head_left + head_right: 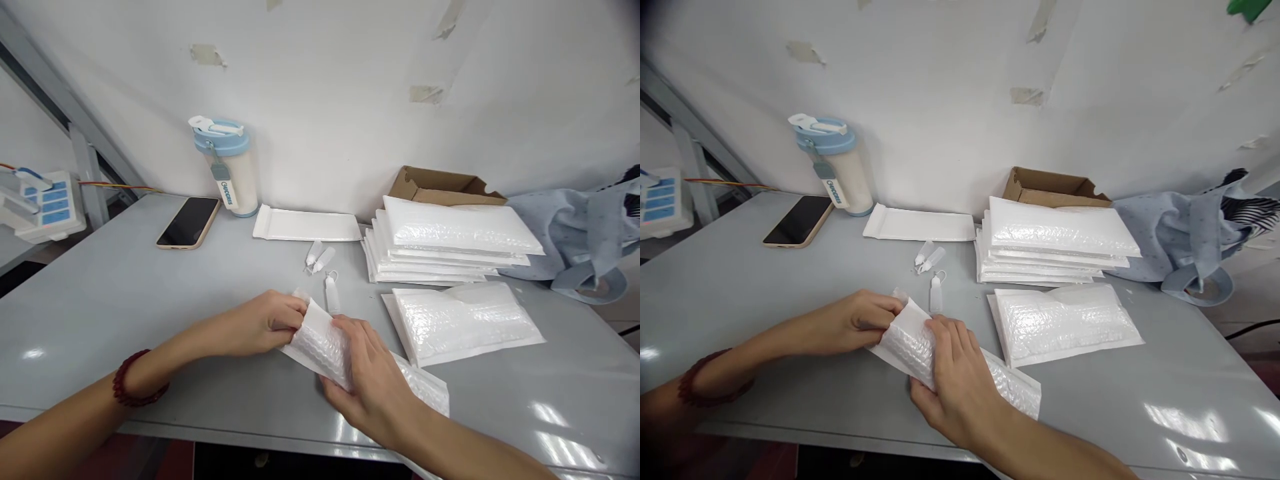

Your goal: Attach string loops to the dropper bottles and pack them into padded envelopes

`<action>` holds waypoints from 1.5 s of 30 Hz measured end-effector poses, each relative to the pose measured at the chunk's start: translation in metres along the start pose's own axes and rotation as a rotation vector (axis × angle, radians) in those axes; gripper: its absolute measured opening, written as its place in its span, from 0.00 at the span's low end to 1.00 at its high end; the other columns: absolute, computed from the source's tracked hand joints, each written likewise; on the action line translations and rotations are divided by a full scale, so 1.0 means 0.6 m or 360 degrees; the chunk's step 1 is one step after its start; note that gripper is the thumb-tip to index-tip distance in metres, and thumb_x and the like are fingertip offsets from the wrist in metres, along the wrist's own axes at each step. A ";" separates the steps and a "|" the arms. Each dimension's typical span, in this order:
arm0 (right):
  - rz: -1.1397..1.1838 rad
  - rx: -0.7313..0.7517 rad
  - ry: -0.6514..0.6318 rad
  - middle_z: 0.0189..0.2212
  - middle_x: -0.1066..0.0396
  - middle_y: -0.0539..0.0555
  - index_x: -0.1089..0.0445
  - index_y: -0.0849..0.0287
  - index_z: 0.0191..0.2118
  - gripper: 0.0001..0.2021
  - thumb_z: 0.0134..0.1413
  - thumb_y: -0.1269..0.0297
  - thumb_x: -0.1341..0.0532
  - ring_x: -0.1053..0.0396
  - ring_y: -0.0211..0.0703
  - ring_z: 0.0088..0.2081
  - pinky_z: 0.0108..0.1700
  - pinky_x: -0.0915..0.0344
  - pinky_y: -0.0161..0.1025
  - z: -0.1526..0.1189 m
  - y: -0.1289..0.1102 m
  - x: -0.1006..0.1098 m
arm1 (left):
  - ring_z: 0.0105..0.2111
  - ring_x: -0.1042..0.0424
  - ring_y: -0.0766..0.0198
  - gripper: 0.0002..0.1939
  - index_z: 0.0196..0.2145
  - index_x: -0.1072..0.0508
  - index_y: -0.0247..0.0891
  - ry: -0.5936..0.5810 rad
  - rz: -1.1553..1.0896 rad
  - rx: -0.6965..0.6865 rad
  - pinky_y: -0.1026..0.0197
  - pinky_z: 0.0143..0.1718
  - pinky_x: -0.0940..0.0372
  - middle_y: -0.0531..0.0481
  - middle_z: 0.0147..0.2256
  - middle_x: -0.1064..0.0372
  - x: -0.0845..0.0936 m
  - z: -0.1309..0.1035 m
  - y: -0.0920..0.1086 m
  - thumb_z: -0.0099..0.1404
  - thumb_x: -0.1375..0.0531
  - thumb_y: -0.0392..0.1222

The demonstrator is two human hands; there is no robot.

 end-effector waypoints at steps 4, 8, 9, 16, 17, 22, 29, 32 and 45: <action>0.0003 -0.0010 -0.0001 0.50 0.40 0.65 0.53 0.65 0.55 0.29 0.48 0.72 0.42 0.41 0.56 0.48 0.47 0.36 0.55 0.000 0.002 0.001 | 0.36 0.32 0.65 0.12 0.35 0.25 0.36 0.0156 -0.0035 0.0127 0.67 0.37 0.39 0.50 0.36 0.29 0.018 0.000 -0.013 0.61 0.49 0.30; 0.0007 -0.0043 -0.0017 0.50 0.40 0.64 0.53 0.64 0.55 0.28 0.49 0.71 0.42 0.41 0.55 0.48 0.47 0.36 0.54 0.002 0.006 0.000 | 0.31 0.34 0.67 0.10 0.32 0.26 0.35 0.0171 0.0072 0.0247 0.67 0.33 0.41 0.52 0.30 0.31 0.020 -0.002 -0.028 0.61 0.48 0.32; 0.0007 -0.0045 -0.0018 0.50 0.40 0.64 0.53 0.64 0.55 0.28 0.49 0.71 0.42 0.41 0.55 0.48 0.48 0.36 0.54 0.002 0.006 0.000 | 0.29 0.36 0.68 0.10 0.30 0.27 0.34 0.0117 0.0044 0.0257 0.67 0.32 0.42 0.53 0.28 0.32 0.015 -0.002 -0.030 0.60 0.48 0.32; 0.0002 -0.0041 -0.0008 0.50 0.40 0.64 0.53 0.63 0.56 0.28 0.49 0.70 0.42 0.41 0.56 0.49 0.47 0.36 0.55 0.000 0.006 -0.001 | 0.21 0.46 0.72 0.09 0.31 0.27 0.35 -0.0094 -0.0689 0.0559 0.69 0.22 0.51 0.56 0.22 0.41 -0.015 -0.010 -0.059 0.61 0.47 0.35; 0.0000 -0.0038 -0.0006 0.50 0.40 0.64 0.53 0.63 0.56 0.28 0.49 0.70 0.42 0.41 0.56 0.49 0.47 0.36 0.55 0.000 0.005 -0.001 | 0.21 0.45 0.72 0.09 0.31 0.26 0.35 -0.0104 -0.0773 0.0584 0.69 0.22 0.50 0.56 0.22 0.40 -0.017 -0.011 -0.061 0.61 0.47 0.36; -0.0002 -0.0020 0.0013 0.50 0.40 0.65 0.52 0.65 0.55 0.29 0.48 0.71 0.42 0.41 0.56 0.49 0.48 0.36 0.55 0.000 0.002 0.001 | 0.28 0.34 0.69 0.07 0.32 0.25 0.37 -0.0108 -0.0961 0.0643 0.68 0.29 0.40 0.54 0.28 0.31 -0.020 -0.011 -0.064 0.61 0.44 0.38; 0.0002 -0.0017 -0.0002 0.50 0.40 0.65 0.53 0.65 0.56 0.28 0.48 0.71 0.42 0.41 0.56 0.49 0.48 0.36 0.55 0.001 0.001 0.000 | 0.36 0.29 0.64 0.11 0.39 0.24 0.39 -0.0074 -0.0913 0.0720 0.65 0.37 0.36 0.52 0.36 0.26 -0.014 -0.017 -0.069 0.62 0.45 0.39; 0.0015 -0.0028 -0.0022 0.50 0.41 0.65 0.53 0.64 0.56 0.29 0.48 0.71 0.42 0.41 0.56 0.49 0.47 0.36 0.54 0.001 0.001 -0.001 | 0.38 0.29 0.61 0.13 0.42 0.25 0.39 -0.0134 -0.0937 0.0719 0.64 0.37 0.37 0.50 0.39 0.26 -0.020 -0.018 -0.066 0.59 0.44 0.37; 0.0038 0.0054 -0.0051 0.49 0.41 0.64 0.53 0.65 0.56 0.31 0.46 0.72 0.42 0.42 0.55 0.50 0.49 0.37 0.53 0.001 -0.004 -0.007 | 0.25 0.41 0.70 0.03 0.22 0.34 0.33 0.0156 -0.0351 0.0552 0.70 0.22 0.46 0.55 0.23 0.41 -0.020 -0.002 -0.068 0.52 0.46 0.31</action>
Point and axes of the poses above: each hand's wrist, its own z-axis towards the middle knuckle, its own x-axis out of the back of the hand, y = z × x, the point moved 10 cm from there along z, towards the middle knuckle
